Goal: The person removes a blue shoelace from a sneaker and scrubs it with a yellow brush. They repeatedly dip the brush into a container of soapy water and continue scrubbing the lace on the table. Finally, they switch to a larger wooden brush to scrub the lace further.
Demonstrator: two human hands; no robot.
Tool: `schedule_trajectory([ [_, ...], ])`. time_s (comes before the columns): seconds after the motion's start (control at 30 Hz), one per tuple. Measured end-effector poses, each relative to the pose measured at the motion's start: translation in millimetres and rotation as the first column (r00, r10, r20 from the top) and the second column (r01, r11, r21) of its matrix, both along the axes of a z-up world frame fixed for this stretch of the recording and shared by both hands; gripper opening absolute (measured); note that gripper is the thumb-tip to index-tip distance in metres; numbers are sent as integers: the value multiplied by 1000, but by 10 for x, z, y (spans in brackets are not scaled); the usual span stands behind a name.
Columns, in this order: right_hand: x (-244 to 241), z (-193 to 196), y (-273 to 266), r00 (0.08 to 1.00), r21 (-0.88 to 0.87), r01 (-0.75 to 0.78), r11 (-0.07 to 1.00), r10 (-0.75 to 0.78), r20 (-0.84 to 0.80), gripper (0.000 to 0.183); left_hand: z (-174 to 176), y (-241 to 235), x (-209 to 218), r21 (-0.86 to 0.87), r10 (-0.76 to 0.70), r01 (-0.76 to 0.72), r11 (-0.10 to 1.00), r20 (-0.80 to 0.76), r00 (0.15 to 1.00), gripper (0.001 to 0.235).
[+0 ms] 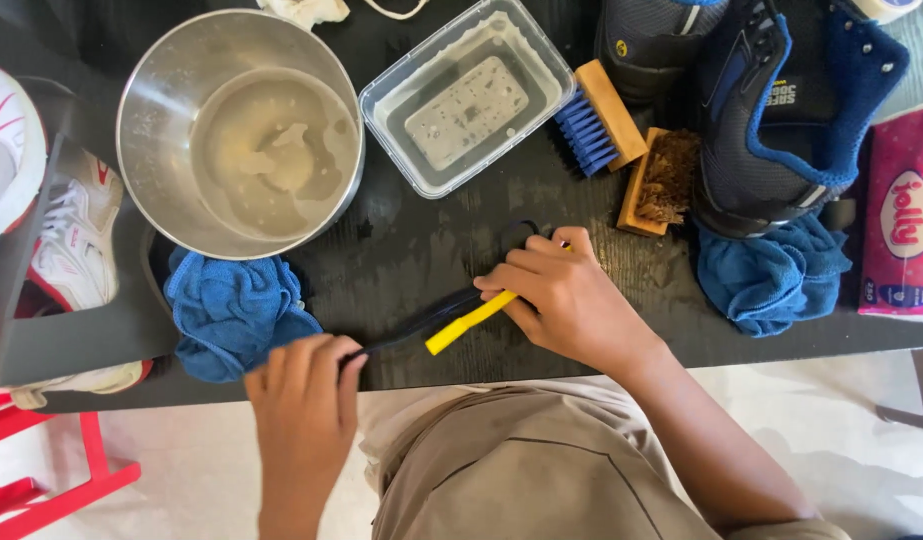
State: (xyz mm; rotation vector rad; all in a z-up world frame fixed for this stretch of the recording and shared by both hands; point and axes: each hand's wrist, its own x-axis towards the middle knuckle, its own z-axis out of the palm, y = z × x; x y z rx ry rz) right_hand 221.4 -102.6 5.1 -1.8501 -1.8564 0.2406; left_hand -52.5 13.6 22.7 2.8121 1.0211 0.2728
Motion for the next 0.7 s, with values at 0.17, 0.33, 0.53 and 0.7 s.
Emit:
schedule_trajectory([
  [0.17,-26,-83,-50,999,96,-27,995,24,33,30,356,95,305,43,-181,176,983,327,928,13],
  [0.33,-66,-3,-62,998,115,-55,992,52,29,30,351,208,1015,95,-432,431,897,389,814,17],
  [0.53,-121,-250,-229,997,61,7,998,-12,70,14,-259,249,1491,-4,-482,563,826,512,711,12],
  [0.7,-149,-315,-300,999,141,30,989,-34,28,26,-289,326,1517,60,-547,582,811,429,719,7],
])
